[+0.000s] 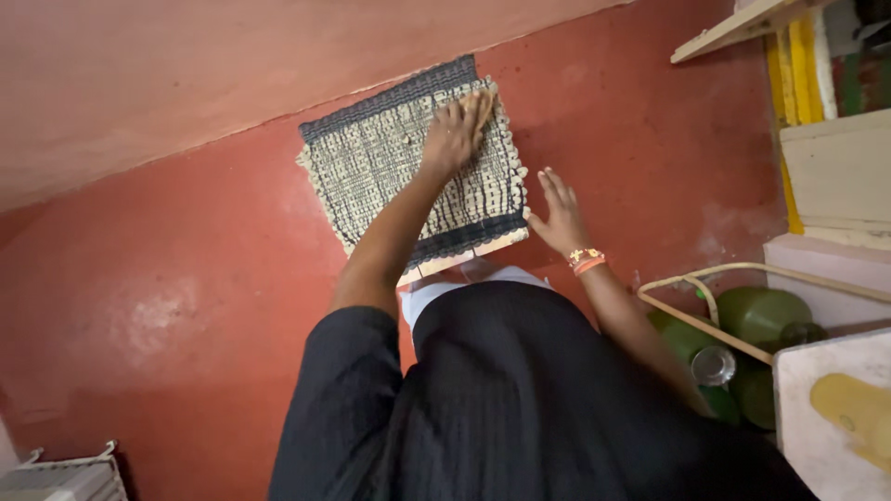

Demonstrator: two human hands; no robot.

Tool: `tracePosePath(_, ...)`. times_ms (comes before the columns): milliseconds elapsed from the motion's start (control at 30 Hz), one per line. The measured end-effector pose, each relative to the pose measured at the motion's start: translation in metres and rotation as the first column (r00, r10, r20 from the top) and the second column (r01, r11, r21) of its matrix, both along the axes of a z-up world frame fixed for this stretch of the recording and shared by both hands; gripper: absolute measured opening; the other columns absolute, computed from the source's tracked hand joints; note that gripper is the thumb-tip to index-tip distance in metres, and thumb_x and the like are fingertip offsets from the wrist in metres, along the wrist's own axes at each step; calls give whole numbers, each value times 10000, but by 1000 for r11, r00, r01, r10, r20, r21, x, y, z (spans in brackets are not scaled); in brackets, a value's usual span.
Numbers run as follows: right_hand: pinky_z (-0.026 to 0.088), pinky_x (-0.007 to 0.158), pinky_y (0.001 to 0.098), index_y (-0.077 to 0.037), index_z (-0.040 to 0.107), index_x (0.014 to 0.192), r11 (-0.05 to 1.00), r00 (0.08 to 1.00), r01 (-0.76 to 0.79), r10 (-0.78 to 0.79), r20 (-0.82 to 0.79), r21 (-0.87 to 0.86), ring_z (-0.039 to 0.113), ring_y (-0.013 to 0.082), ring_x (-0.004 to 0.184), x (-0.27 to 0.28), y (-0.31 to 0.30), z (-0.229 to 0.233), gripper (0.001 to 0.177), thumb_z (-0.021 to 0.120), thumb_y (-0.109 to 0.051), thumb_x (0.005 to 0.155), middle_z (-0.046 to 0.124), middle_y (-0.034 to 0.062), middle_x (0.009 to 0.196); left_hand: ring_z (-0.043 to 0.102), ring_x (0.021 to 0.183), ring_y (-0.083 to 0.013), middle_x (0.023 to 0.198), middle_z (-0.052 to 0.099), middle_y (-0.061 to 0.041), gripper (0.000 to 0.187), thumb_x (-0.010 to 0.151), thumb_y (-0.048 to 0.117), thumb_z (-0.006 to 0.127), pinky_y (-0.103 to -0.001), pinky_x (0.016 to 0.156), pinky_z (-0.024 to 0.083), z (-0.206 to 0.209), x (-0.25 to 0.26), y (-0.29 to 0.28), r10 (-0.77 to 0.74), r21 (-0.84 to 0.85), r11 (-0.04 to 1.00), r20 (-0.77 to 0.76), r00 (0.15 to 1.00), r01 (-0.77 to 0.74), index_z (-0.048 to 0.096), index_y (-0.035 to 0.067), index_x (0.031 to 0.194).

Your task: The person scrubs a woven mat placed on a wooden stool using a small brush and water. They repeatedly scrub different sections of the mat, fold it over to clean the other side, and continue scrubbing the entire surface.

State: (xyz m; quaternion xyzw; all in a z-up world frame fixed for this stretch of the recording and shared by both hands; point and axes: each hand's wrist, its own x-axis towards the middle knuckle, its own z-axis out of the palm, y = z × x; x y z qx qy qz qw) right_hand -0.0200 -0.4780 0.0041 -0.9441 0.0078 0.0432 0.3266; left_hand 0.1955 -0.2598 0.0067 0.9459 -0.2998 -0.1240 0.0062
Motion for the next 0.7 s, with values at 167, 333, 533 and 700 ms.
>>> tracePosePath(167, 182, 1250, 584, -105, 278, 1627, 962, 987, -161, 163, -12, -221, 166, 388, 1577, 33, 22, 20, 978, 778, -377, 831, 174, 160, 1716, 571, 963, -341, 1333, 518, -273, 637, 1086, 367, 383, -439, 730, 556, 23, -87, 21, -142, -108, 985, -58, 988, 135, 216, 69, 1624)
tracePosePath(333, 137, 1251, 594, -128, 156, 1645, 959, 972, -233, 227, -56, -158, 75, 378, 1574, 53, 20, 9, 1158, 824, -420, 745, 86, 174, 1703, 562, 1065, -347, 1271, 527, -242, 642, 1047, 404, 407, -484, 869, 529, 28, -122, 35, -134, -175, 979, -175, 975, 103, 259, 137, 1611)
tracePosePath(533, 135, 1248, 576, -134, 42, 1665, 995, 990, -38, 51, -132, 95, 80, 362, 1593, 37, -11, -18, 1230, 845, -413, 776, 4, 173, 1742, 528, 1218, -417, 1411, 461, -289, 564, 1085, 384, 376, -544, 989, 485, 0, -42, 3, 74, -221, 974, 74, 995, -56, 274, 176, 1600)
tracePosePath(700, 224, 1255, 535, -123, 82, 1660, 995, 992, 42, -30, -126, 89, 125, 377, 1597, 12, -23, -10, 1195, 851, -414, 794, 48, 166, 1738, 555, 1129, -388, 1360, 483, -257, 657, 1034, 426, 430, -514, 914, 520, 2, -21, -12, 14, -162, 987, -49, 999, -22, 241, 163, 1606)
